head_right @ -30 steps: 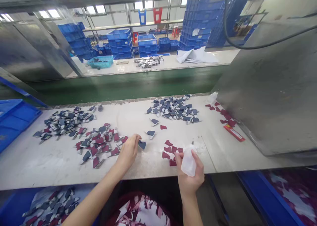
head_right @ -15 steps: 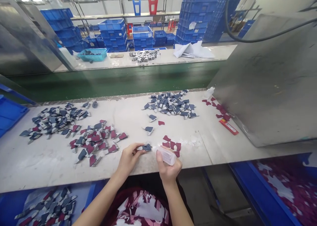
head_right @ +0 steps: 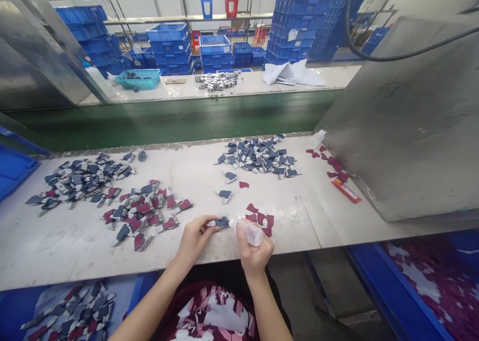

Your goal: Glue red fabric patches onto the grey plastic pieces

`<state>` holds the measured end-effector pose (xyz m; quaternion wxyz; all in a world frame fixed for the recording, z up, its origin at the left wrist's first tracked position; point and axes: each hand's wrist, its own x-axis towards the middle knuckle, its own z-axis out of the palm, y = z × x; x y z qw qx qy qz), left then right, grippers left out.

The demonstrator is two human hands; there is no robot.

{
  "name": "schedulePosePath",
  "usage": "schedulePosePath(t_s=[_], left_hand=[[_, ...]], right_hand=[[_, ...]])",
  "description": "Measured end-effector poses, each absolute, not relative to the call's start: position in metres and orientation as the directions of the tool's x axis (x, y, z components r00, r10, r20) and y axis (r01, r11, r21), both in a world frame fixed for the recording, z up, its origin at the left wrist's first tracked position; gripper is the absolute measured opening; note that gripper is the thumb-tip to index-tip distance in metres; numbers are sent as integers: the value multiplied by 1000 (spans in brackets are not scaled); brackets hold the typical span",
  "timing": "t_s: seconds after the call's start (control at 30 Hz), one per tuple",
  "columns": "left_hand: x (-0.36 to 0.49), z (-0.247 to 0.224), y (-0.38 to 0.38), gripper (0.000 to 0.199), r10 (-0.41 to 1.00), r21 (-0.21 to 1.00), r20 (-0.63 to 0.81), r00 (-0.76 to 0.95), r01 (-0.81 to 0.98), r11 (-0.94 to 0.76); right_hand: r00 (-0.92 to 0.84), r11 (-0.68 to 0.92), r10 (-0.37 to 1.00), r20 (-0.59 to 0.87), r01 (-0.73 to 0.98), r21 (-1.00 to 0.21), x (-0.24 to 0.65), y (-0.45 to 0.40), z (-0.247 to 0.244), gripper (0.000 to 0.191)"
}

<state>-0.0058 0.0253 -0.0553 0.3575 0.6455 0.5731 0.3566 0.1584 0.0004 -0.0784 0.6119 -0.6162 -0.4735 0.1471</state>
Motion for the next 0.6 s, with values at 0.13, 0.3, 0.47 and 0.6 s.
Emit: schedulePosePath(t_s=[0.13, 0.3, 0.47, 0.6], left_hand=[[-6, -57, 25, 17, 995, 873, 51, 86, 480, -86], [-6, -57, 25, 16, 995, 868, 57, 85, 488, -91], [-6, -57, 24, 16, 994, 871, 62, 86, 482, -96], [-5, -55, 24, 15, 995, 859, 55, 88, 503, -92]], right_hand=[[516, 201, 758, 400, 398, -895, 157, 1, -77, 29], [545, 191, 746, 383, 375, -907, 157, -2, -76, 28], [577, 136, 746, 333, 358, -924, 159, -4, -79, 33], [603, 104, 738, 304, 342, -934, 162, -6, -83, 36]])
